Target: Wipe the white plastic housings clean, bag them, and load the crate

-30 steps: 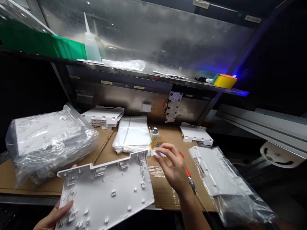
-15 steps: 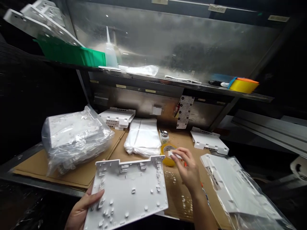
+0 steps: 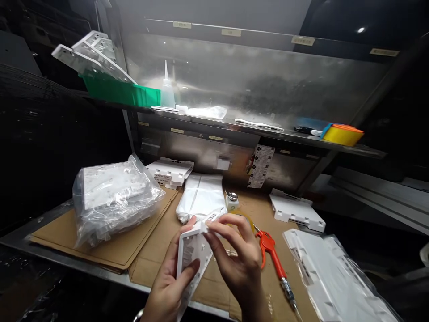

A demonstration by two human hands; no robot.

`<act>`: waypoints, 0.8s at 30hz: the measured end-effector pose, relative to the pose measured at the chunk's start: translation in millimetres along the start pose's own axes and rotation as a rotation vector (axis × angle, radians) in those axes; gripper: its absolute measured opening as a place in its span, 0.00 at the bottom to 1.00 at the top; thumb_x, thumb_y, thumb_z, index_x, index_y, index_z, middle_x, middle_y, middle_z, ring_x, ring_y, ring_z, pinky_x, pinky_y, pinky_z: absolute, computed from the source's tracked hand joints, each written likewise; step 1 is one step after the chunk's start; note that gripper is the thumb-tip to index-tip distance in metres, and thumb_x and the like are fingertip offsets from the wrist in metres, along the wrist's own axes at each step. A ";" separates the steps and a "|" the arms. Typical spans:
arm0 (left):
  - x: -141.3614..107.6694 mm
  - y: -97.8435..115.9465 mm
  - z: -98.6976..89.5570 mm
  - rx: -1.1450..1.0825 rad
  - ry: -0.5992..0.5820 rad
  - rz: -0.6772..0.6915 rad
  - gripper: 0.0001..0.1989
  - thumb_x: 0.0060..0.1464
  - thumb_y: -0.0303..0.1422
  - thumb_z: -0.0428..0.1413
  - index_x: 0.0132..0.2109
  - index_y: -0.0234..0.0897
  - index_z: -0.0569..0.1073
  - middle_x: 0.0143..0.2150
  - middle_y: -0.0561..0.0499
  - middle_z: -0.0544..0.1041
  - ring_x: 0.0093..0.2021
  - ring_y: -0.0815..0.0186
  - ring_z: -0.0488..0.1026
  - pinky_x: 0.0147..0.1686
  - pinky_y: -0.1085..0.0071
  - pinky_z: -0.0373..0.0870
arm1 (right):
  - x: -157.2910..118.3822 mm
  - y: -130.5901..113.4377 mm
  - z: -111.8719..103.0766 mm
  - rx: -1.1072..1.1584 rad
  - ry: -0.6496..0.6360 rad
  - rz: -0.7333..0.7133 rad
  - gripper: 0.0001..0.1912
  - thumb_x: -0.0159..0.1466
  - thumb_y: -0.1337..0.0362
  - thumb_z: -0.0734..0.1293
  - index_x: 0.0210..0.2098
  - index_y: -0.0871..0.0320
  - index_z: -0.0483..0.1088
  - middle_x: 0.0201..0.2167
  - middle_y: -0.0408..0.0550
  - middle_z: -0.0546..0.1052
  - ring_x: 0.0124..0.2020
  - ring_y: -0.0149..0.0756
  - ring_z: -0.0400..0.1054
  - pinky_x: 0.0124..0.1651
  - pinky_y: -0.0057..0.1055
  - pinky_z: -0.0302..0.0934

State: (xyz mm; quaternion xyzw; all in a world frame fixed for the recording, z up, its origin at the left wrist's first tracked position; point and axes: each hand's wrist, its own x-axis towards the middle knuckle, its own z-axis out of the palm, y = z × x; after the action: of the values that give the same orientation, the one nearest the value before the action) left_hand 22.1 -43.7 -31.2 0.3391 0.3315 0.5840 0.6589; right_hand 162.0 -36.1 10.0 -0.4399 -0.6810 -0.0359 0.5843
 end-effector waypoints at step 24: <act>1.9 26.0 -13.7 -0.132 0.127 -0.159 0.40 0.48 0.30 0.69 0.65 0.64 0.67 0.70 0.58 0.67 0.68 0.52 0.64 0.64 0.63 0.66 | -43.1 191.1 -1.6 -0.490 -0.139 0.532 0.11 0.59 0.55 0.71 0.33 0.56 0.81 0.33 0.54 0.81 0.36 0.47 0.71 0.38 0.39 0.65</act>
State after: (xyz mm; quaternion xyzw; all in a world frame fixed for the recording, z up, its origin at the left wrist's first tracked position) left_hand -3.4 -38.7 -17.2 0.2299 0.3589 0.5708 0.7018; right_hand 282.7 55.7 -114.0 -0.7299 -0.5519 -0.0146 0.4030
